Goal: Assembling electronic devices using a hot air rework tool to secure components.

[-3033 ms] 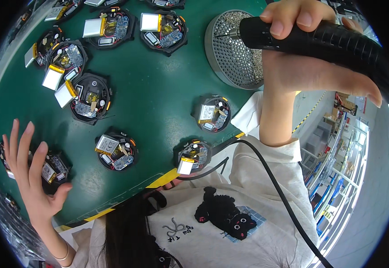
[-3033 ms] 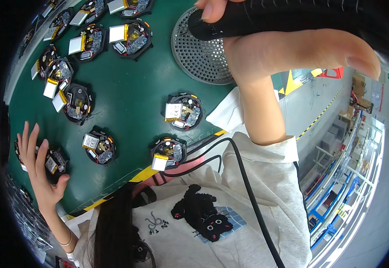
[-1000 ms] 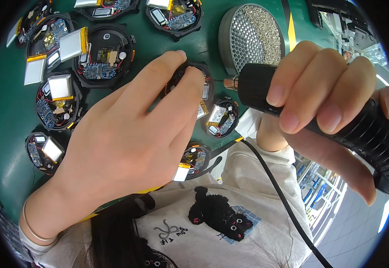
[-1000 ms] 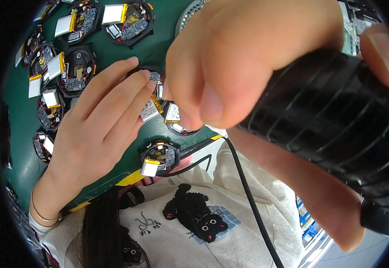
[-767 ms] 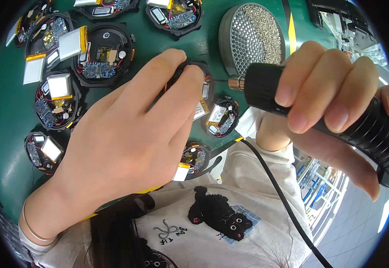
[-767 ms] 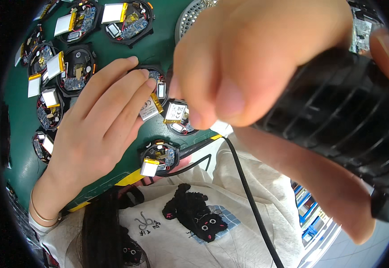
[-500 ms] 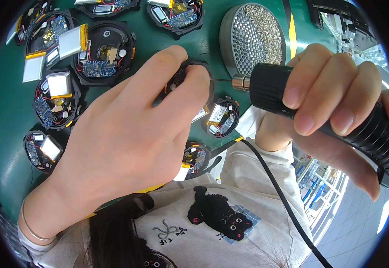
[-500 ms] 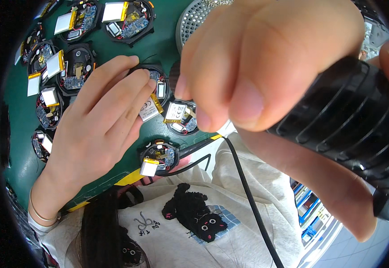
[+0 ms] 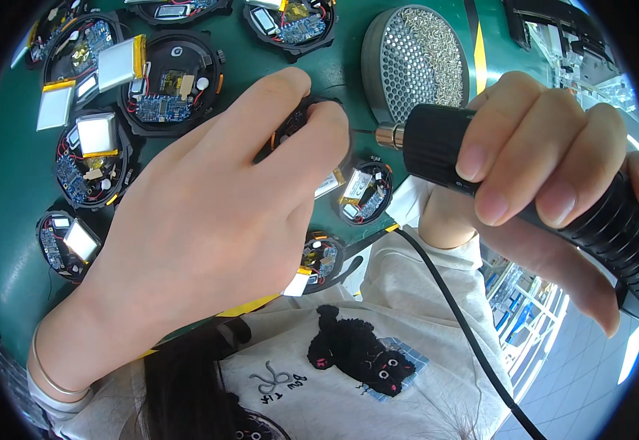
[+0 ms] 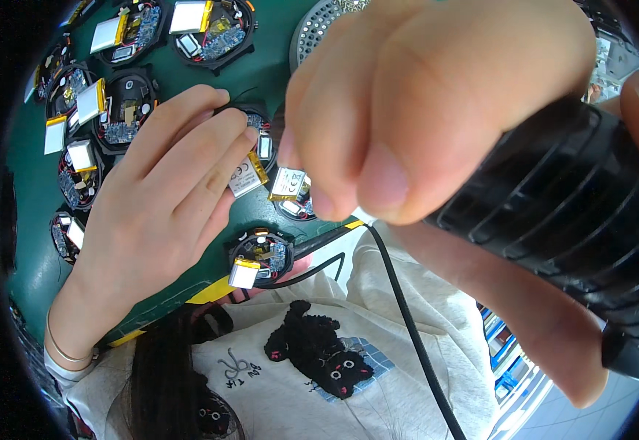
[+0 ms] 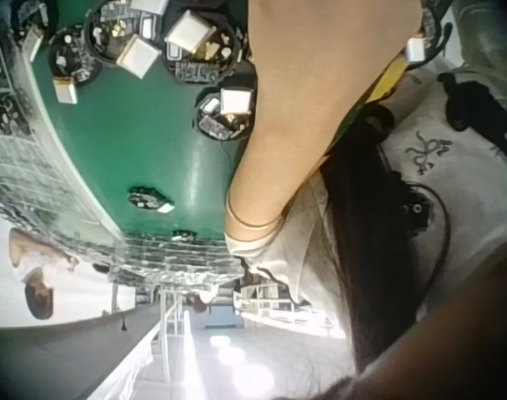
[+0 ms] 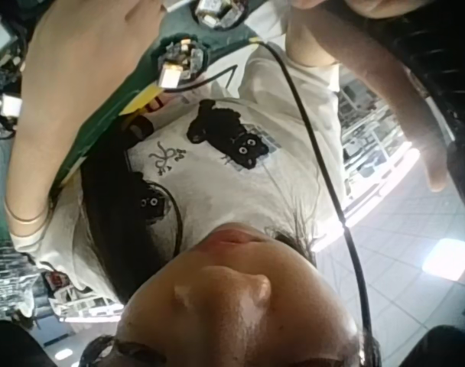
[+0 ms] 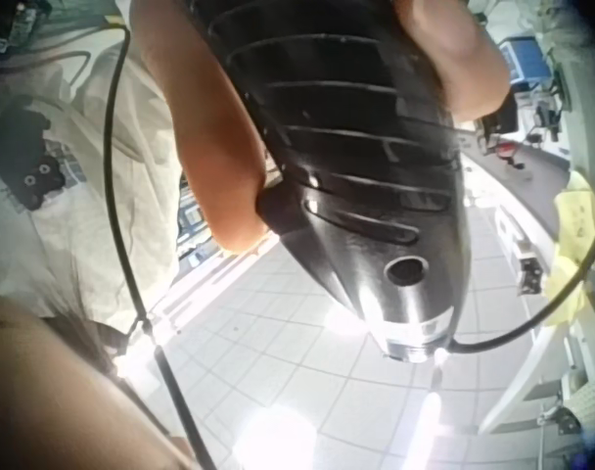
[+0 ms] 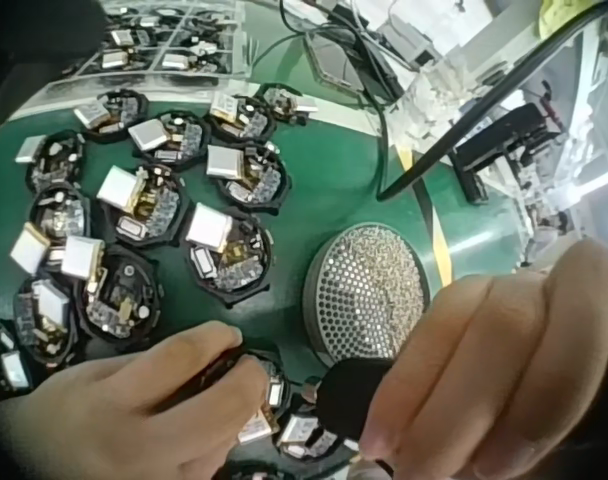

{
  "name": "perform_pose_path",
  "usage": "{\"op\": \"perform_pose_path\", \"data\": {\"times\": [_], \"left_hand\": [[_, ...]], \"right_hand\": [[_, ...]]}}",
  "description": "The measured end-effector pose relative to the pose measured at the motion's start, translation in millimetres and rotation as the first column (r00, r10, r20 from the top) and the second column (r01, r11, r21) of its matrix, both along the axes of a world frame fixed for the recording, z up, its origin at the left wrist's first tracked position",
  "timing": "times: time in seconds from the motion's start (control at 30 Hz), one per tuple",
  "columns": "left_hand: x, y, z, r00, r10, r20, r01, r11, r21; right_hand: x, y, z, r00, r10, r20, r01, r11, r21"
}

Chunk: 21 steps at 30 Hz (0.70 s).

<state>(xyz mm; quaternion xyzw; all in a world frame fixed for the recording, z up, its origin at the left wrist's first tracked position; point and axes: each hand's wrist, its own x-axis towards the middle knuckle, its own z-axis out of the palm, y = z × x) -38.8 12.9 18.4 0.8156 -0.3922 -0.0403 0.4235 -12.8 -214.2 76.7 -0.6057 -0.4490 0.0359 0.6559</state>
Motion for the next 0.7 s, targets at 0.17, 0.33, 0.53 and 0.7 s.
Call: {"op": "perform_pose_path", "data": {"times": [0.17, 0.33, 0.53, 0.7], "left_hand": [[-0.8, 1.0, -2.5, 1.0, 0.009, 0.024, -0.009, 1.0, -0.002], [2.3, -0.4, -1.4, 1.0, -0.001, 0.028, 0.0, 1.0, 0.01], [7.9, 0.6, -0.1, 0.982, -0.076, 0.172, 0.071, 0.997, 0.036], [16.0, 10.3, 1.7, 0.998, -0.063, 0.017, 0.062, 0.998, 0.027]], "right_hand": [[-0.3, 4.1, -1.9, 1.0, 0.017, 0.004, -0.017, 1.0, 0.021], [1.9, 7.2, -2.9, 0.999, 0.03, 0.011, -0.031, 0.999, 0.03], [3.2, 4.3, 2.6, 1.0, 0.026, 0.011, -0.026, 1.0, 0.015], [11.4, 2.8, 7.0, 1.0, -0.026, -0.004, 0.026, 0.999, 0.019]]}}
